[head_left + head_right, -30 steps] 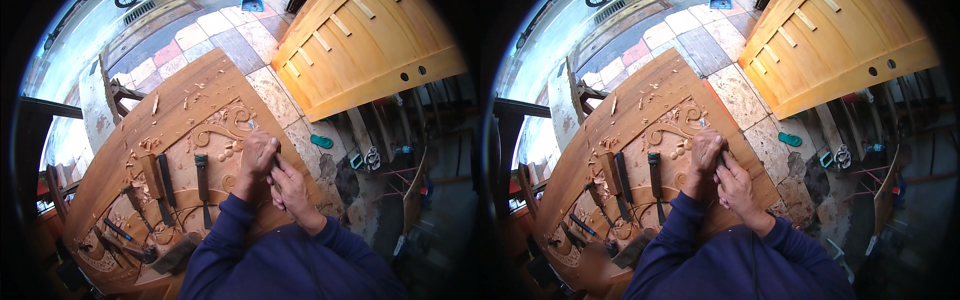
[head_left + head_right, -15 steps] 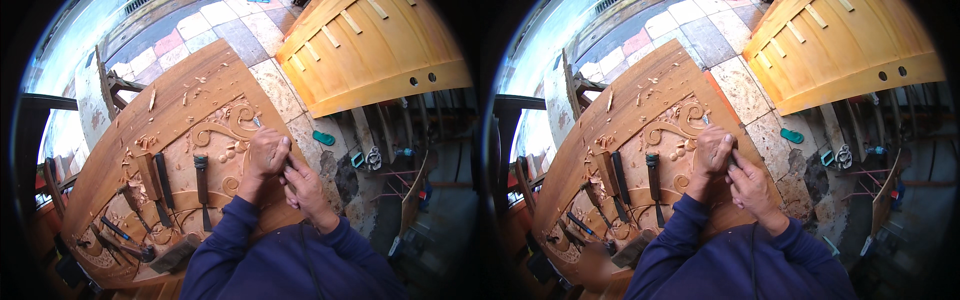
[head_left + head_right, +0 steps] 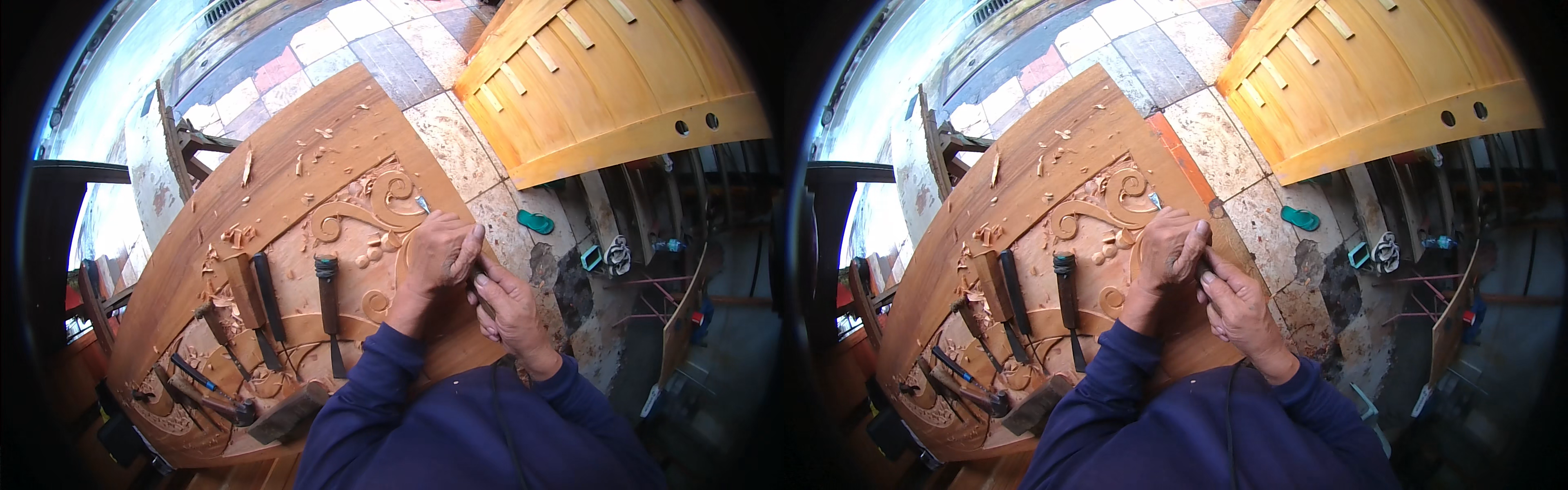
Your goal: The person carves decorative floral patterns into a large wooden panel using various chisels and a mallet.
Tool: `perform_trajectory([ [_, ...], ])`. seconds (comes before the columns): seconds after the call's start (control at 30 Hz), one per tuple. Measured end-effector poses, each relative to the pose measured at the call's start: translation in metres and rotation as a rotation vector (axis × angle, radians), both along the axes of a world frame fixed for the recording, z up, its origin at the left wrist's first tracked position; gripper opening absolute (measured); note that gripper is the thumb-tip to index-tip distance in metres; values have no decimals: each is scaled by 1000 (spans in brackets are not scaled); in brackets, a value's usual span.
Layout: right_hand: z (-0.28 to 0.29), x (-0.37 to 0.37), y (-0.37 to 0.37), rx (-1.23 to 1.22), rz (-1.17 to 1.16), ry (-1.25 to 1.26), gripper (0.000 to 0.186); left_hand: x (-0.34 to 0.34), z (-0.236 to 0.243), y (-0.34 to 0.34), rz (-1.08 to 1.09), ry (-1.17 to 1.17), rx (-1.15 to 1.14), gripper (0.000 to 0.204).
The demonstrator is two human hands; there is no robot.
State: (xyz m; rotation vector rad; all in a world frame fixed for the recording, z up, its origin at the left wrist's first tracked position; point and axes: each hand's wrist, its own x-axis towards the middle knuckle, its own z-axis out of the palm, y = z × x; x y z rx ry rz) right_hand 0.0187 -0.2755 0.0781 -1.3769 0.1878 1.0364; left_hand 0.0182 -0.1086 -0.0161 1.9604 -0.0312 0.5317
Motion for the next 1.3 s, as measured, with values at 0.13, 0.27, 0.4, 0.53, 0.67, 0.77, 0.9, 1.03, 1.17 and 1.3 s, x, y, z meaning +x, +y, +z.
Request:
perform_trajectory([
  [0.13, -1, 14, 7, 0, 30, 11, 47, 5, -7, -1, 71, 20, -93, 36],
  [0.27, -15, 28, -13, 62, 100, -97, 44, 12, 5, -2, 73, -235, 129, 20],
  [0.4, -15, 16, -24, 64, 152, -278, 42, -8, 10, 0, 8, -122, 200, 21],
  [0.53, -17, 57, -37, -66, 332, -170, 40, -4, 3, -5, -55, 59, 239, 22],
  [0.67, -26, 120, -38, 11, 477, -267, 38, 10, 6, -10, 25, -2, 212, 21],
  [0.77, -10, 148, -26, 6, 569, -259, 36, 15, 8, -12, 12, 97, 243, 23],
  [0.9, -14, 162, -17, -56, 699, -300, 35, 17, 6, -11, 77, 75, 178, 22],
  [1.03, -1, 152, -10, -58, 660, -298, 33, 16, 6, -9, 86, 70, 105, 19],
  [1.17, 4, 147, -3, -102, 652, -271, 33, 15, 6, -10, 107, 107, 97, 16],
  [1.3, -9, 139, 4, -37, 639, -295, 35, 16, 4, -8, 182, 81, 119, 15],
])
